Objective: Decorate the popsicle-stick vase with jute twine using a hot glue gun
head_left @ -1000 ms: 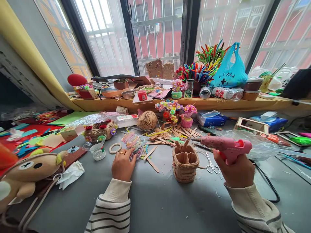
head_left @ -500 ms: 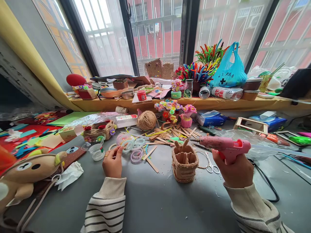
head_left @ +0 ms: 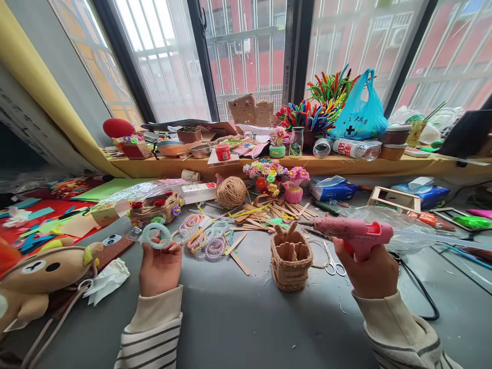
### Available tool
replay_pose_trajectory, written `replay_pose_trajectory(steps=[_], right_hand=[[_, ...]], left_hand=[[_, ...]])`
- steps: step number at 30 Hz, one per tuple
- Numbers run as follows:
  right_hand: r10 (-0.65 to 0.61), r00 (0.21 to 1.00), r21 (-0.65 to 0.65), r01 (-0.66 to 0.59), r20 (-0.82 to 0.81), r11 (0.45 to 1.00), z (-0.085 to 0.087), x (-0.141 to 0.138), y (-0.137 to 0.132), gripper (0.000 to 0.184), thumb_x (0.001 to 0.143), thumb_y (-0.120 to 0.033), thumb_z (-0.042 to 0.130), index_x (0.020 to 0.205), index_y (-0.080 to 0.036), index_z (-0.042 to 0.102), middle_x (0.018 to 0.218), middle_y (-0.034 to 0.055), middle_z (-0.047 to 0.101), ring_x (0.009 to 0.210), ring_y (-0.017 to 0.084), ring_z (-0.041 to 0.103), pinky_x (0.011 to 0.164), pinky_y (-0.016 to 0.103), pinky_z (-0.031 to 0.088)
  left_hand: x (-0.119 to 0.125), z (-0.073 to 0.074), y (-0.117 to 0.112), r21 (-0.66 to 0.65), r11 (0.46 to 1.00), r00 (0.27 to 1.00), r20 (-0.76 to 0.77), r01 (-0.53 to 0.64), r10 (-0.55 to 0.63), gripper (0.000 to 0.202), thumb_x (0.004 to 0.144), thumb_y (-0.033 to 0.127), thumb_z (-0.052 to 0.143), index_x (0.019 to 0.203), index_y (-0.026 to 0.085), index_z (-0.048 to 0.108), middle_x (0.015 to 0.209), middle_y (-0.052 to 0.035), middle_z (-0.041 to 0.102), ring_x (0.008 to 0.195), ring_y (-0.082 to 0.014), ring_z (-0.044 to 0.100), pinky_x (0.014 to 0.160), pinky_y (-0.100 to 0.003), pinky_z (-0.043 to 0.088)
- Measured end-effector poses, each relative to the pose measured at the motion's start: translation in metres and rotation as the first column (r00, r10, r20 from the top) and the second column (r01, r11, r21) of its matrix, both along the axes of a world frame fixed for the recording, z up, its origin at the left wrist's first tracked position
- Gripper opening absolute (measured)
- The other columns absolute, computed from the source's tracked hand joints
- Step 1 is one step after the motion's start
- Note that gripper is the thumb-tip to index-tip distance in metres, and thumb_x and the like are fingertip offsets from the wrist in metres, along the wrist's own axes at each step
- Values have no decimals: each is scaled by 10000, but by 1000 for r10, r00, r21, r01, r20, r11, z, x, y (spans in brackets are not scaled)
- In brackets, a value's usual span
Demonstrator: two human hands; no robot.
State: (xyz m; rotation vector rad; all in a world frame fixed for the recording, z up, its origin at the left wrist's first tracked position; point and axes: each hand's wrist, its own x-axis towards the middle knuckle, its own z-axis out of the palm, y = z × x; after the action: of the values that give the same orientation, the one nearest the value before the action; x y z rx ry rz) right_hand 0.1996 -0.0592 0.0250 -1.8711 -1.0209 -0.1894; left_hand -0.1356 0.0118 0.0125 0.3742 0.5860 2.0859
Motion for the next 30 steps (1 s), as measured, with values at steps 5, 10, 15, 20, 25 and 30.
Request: replay_pose_trajectory(steps=[5, 10, 15, 20, 25, 30], right_hand=[[-15, 1000, 32, 14, 21, 999, 0, -3, 0, 352, 645, -459, 503, 548, -243, 244, 418, -57, 322, 396, 114, 380, 443, 260, 298], [-20, 999, 39, 19, 41, 999, -2, -1, 1, 346, 644, -475, 487, 545, -240, 253, 427, -50, 339, 410, 118, 403, 448, 253, 312], [-27, 999, 42, 25, 38, 999, 0, -3, 1, 343, 634, -460, 506, 550, -237, 260, 435, -41, 379, 424, 125, 437, 454, 252, 325], [-4, 999, 51, 2, 41, 999, -2, -1, 2, 346, 636, -437, 523, 535, -240, 257, 418, -55, 346, 396, 109, 399, 441, 248, 305], [16, 1000, 62, -17, 21, 998, -4, 1, 3, 355, 636, -474, 544, 542, -235, 298, 429, -51, 378, 406, 114, 415, 443, 253, 324], [46, 998, 60, -48, 36, 997, -4, 0, 2, 293, 664, -468, 519, 585, -215, 396, 451, -33, 431, 425, 123, 445, 439, 253, 325]], left_hand=[[-1, 2, -8, 151, 980, 985, 92, 128, -143, 357, 460, 261, 790, 684, 171, 527, 559, 84, 504, 512, -38, 467, 480, -153, 443], [5, 5, -10, 192, 972, 974, 159, 133, -164, 374, 437, 263, 793, 689, 201, 524, 604, 81, 550, 564, -67, 497, 495, -170, 454], [4, 12, -11, 237, 968, 945, 291, 81, -151, 399, 423, 215, 778, 706, 198, 496, 606, 101, 606, 558, -66, 538, 497, -169, 452], [7, 16, -20, 270, 956, 927, 315, 117, -203, 266, 659, 242, 630, 864, 176, 475, 580, 116, 611, 501, -25, 550, 523, -151, 459], [9, 14, -27, 78, 935, 897, 265, 345, -353, 253, 783, 290, 518, 604, 184, 374, 433, 81, 404, 352, -5, 417, 353, -91, 374], [7, 9, -26, -81, 908, 900, 196, 411, -390, 229, 851, 245, 380, 637, 165, 398, 512, 49, 407, 343, 3, 364, 315, -76, 334]])
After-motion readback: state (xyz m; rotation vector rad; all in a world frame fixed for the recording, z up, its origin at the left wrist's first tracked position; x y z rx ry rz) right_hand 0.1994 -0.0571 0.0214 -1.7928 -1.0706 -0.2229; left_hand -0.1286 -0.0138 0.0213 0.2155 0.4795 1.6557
